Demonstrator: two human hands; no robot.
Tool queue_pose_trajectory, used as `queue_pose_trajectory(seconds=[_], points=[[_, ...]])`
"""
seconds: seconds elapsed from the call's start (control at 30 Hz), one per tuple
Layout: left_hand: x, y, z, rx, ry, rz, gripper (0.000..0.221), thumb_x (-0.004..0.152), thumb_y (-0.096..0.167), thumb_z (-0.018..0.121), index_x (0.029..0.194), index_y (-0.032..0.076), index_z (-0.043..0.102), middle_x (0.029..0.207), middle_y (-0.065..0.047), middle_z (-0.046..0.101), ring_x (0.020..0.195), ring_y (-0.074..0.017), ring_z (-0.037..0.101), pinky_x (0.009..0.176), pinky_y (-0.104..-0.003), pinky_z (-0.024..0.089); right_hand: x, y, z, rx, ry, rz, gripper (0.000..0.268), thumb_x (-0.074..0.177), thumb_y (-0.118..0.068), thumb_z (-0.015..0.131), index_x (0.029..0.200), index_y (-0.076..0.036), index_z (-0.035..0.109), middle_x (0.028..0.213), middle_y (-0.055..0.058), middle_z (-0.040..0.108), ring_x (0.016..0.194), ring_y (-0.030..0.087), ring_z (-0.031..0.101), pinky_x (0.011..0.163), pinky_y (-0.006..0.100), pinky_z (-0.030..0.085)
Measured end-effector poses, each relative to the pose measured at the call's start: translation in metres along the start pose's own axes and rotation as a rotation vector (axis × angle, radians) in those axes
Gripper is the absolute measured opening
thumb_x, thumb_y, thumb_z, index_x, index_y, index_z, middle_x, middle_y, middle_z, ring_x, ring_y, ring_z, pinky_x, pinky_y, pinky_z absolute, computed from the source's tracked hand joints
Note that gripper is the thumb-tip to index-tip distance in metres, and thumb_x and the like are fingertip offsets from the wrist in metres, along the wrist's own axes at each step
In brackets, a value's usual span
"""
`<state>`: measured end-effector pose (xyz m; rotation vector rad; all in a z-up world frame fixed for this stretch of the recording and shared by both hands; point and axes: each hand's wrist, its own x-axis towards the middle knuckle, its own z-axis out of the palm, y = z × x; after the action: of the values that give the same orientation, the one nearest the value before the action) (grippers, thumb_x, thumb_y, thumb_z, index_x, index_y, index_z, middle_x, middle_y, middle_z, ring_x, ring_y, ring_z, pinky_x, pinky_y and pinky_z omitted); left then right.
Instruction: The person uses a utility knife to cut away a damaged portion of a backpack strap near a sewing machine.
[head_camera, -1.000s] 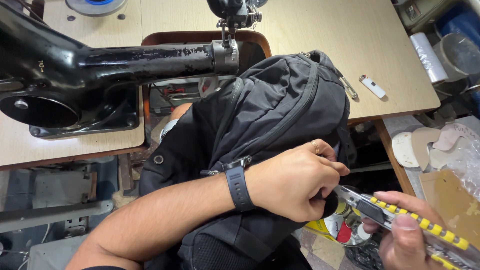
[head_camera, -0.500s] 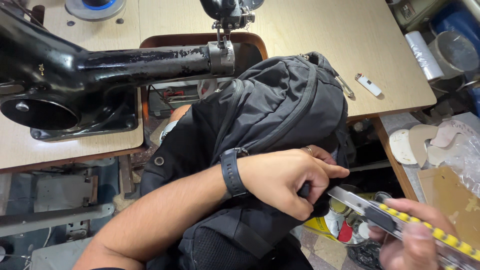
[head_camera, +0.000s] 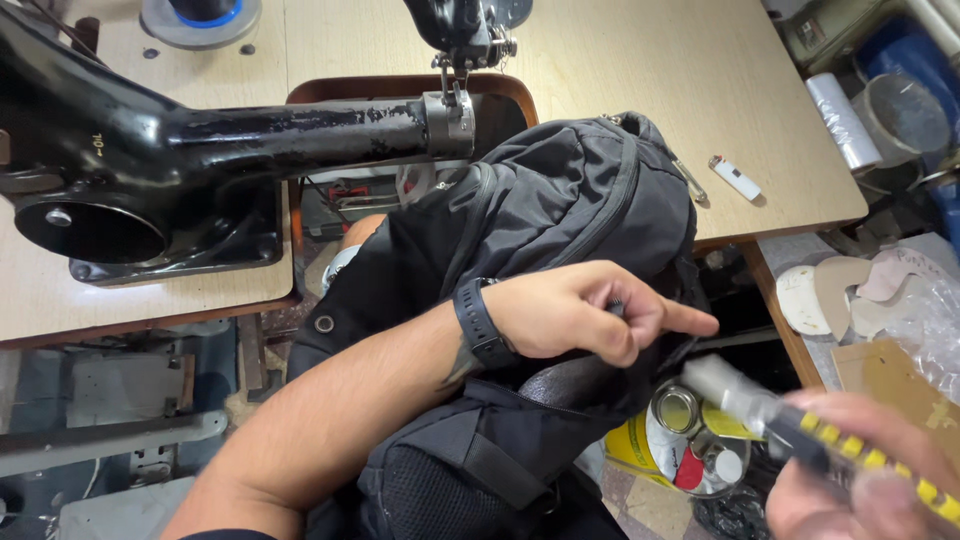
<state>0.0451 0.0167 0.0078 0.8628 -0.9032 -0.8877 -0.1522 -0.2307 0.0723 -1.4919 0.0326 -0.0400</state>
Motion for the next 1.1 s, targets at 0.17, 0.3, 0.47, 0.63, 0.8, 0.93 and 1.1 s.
queue_pose_trajectory(seconds=[0.17, 0.3, 0.47, 0.63, 0.8, 0.93, 1.1], points=[[0.014, -0.014, -0.019, -0.101, 0.096, 0.166, 0.01, 0.085, -0.003, 0.06, 0.083, 0.007, 0.064, 0.156, -0.026, 0.055, 0.154, -0.0356, 0.049, 0.132, -0.047, 0.036, 0.049, 0.046, 0.004, -0.584, 0.105, -0.659, 0.017, 0.101, -0.014, 0.056, 0.118, -0.009, 0.055, 0.114, 0.013, 0.065, 0.113, 0.026, 0.074, 0.099, 0.033, 0.059], [0.033, 0.016, -0.023, -0.018, 0.236, 0.329, 0.013, 0.085, 0.009, 0.066, 0.072, 0.009, 0.062, 0.15, -0.029, 0.059, 0.154, -0.0364, 0.048, 0.131, -0.056, 0.036, 0.085, 0.016, 0.047, -0.821, -0.142, -0.552, 0.041, 0.093, -0.007, 0.062, 0.134, -0.003, 0.064, 0.147, 0.019, 0.067, 0.141, 0.031, 0.064, 0.123, 0.041, 0.046], [0.112, -0.028, -0.077, -0.148, 0.481, 0.494, 0.006, 0.088, -0.004, 0.065, 0.091, -0.007, 0.069, 0.145, -0.028, 0.063, 0.1, -0.036, 0.069, 0.073, -0.034, 0.053, 0.154, 0.036, 0.026, -0.637, -0.066, -0.399, 0.057, 0.087, -0.006, 0.064, 0.144, -0.001, 0.061, 0.117, 0.012, 0.07, 0.104, 0.02, 0.065, 0.092, 0.036, 0.054], [0.085, 0.01, -0.019, 0.133, 0.677, 0.54, 0.012, 0.078, -0.004, 0.065, 0.067, -0.004, 0.064, 0.116, -0.03, 0.074, 0.119, -0.0432, 0.07, 0.092, -0.043, 0.06, 0.192, 0.046, -0.007, -0.459, -0.185, -0.417, 0.05, 0.084, 0.006, 0.063, 0.133, 0.001, 0.068, 0.089, 0.01, 0.065, 0.08, 0.015, 0.062, 0.067, 0.037, 0.056], [0.034, 0.036, -0.006, 1.389, 0.602, 0.436, 0.001, 0.087, 0.01, 0.06, 0.088, 0.01, 0.06, 0.08, -0.007, 0.064, 0.077, -0.0341, 0.064, 0.07, -0.046, 0.05, 0.157, 0.041, -0.011, -0.762, -0.108, -0.278, 0.038, 0.093, -0.008, 0.072, 0.131, -0.011, 0.071, 0.118, 0.004, 0.076, 0.098, 0.014, 0.071, 0.091, 0.029, 0.055], [0.027, 0.065, 0.017, 1.608, 0.369, 0.246, 0.057, 0.085, 0.015, 0.064, 0.142, 0.012, 0.062, 0.112, -0.01, 0.079, 0.106, -0.0295, 0.071, 0.106, -0.047, 0.053, 0.153, 0.062, -0.019, -0.729, -0.135, -0.338, 0.039, 0.094, -0.001, 0.069, 0.132, -0.008, 0.068, 0.123, 0.005, 0.075, 0.106, 0.017, 0.067, 0.103, 0.032, 0.053], [0.049, 0.072, 0.026, 1.541, 0.332, -0.091, 0.017, 0.085, 0.02, 0.07, 0.1, 0.012, 0.073, 0.082, -0.003, 0.078, 0.074, -0.0284, 0.075, 0.062, -0.046, 0.061, 0.145, 0.055, -0.004, -0.755, -0.01, -0.382, 0.028, 0.091, -0.006, 0.079, 0.117, -0.006, 0.068, 0.11, 0.006, 0.076, 0.106, 0.015, 0.07, 0.098, 0.031, 0.055]])
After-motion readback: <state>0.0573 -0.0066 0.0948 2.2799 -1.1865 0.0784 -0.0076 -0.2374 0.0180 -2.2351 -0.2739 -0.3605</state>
